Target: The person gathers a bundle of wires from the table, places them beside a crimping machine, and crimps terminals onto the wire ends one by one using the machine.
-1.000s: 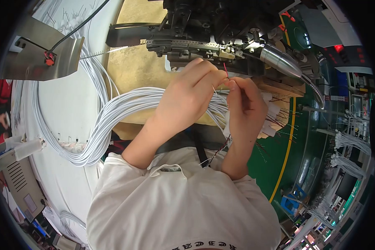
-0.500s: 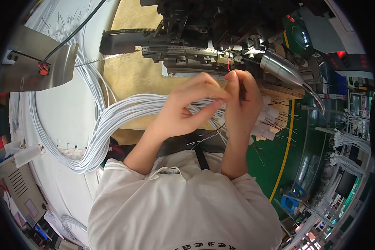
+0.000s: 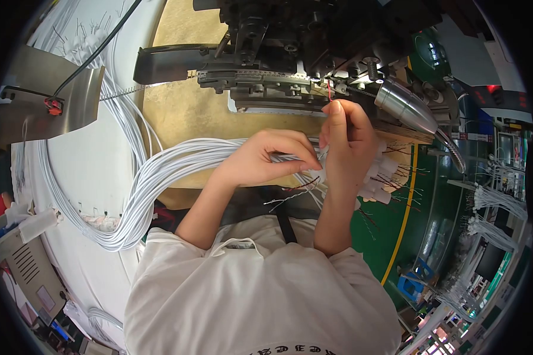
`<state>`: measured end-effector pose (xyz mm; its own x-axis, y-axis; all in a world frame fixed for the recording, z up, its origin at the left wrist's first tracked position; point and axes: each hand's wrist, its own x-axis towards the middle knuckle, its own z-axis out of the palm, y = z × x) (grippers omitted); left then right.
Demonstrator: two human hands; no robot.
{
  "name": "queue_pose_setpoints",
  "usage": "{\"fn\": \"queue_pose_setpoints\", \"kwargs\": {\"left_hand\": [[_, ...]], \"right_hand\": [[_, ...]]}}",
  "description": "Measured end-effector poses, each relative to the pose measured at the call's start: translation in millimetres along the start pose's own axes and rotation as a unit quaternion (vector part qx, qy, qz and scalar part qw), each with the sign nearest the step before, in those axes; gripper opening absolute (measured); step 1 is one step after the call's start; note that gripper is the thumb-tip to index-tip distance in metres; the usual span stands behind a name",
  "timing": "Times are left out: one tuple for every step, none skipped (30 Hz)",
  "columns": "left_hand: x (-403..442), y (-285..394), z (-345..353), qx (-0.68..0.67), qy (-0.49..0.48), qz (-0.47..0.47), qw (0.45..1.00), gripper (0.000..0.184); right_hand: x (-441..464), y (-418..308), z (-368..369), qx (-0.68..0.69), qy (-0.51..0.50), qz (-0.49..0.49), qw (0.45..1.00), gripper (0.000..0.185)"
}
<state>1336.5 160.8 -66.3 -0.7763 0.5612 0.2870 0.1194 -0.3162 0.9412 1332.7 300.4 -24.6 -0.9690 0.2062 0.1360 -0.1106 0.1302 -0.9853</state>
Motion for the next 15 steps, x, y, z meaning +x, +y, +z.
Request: {"fn": "queue_pose_setpoints", "kwargs": {"left_hand": [[-0.2,-0.5,-0.4,-0.001,0.005,-0.008,1.0,0.012],[-0.3,-0.5,-0.7,0.0,0.007,-0.009,1.0,0.013],[-0.5,-0.7,-0.6,0.001,0.009,-0.009,1.0,0.013],[-0.9,-0.8,-0.6,0.002,0.011,-0.009,1.0,0.013],[-1.1,-1.2,-0.7,-0.001,0.013,-0.011,1.0,0.013],[-1.4,-1.7,-0.8,-0.004,0.016,-0.013,1.0,0.013],[-1.7,-2.2,-0.9,-0.007,0.018,-0.015,1.0,0.013],[-2.2,-2.5,-1.0,-0.01,0.019,-0.014,1.0,0.013],[-2.6,-2.8,-1.0,-0.012,0.02,-0.013,1.0,0.013],[-2.7,-3.0,-1.1,-0.015,0.021,-0.011,1.0,0.013],[-2.6,-2.9,-1.1,-0.015,0.021,-0.012,1.0,0.013],[-2.6,-2.8,-1.2,-0.015,0.021,-0.013,1.0,0.013],[-2.8,-2.8,-1.2,-0.016,0.021,-0.014,1.0,0.012],[-3.0,-2.8,-1.2,-0.015,0.022,-0.014,1.0,0.012],[-3.2,-2.9,-1.2,-0.015,0.022,-0.014,1.0,0.012]], "right_hand": [[1.1,1.6,0.8,-0.01,0.003,0.003,1.0,0.015],[1.9,2.0,1.4,-0.008,0.001,0.007,1.0,0.015],[2.5,2.3,1.7,-0.007,-0.001,0.01,1.0,0.015],[2.8,2.5,2.1,-0.005,-0.004,0.013,1.0,0.015],[3.1,2.4,2.4,-0.014,-0.002,0.012,1.0,0.016],[3.2,2.2,2.6,-0.022,0.0,0.012,1.0,0.016],[3.3,2.1,2.8,-0.031,0.003,0.011,0.999,0.017],[3.2,2.4,3.0,-0.029,0.002,0.012,1.0,0.016],[3.1,2.8,3.1,-0.026,0.002,0.014,1.0,0.016],[3.1,3.0,3.3,-0.024,0.002,0.015,1.0,0.016],[3.0,2.5,3.6,-0.017,0.002,0.018,1.0,0.017],[2.8,1.8,4.0,-0.01,0.001,0.022,1.0,0.017],[2.4,1.3,4.3,-0.004,0.001,0.025,1.0,0.017],[2.5,1.6,4.3,-0.004,-0.001,0.022,1.0,0.017],[2.6,2.3,4.1,-0.003,-0.002,0.02,1.0,0.017]]}}
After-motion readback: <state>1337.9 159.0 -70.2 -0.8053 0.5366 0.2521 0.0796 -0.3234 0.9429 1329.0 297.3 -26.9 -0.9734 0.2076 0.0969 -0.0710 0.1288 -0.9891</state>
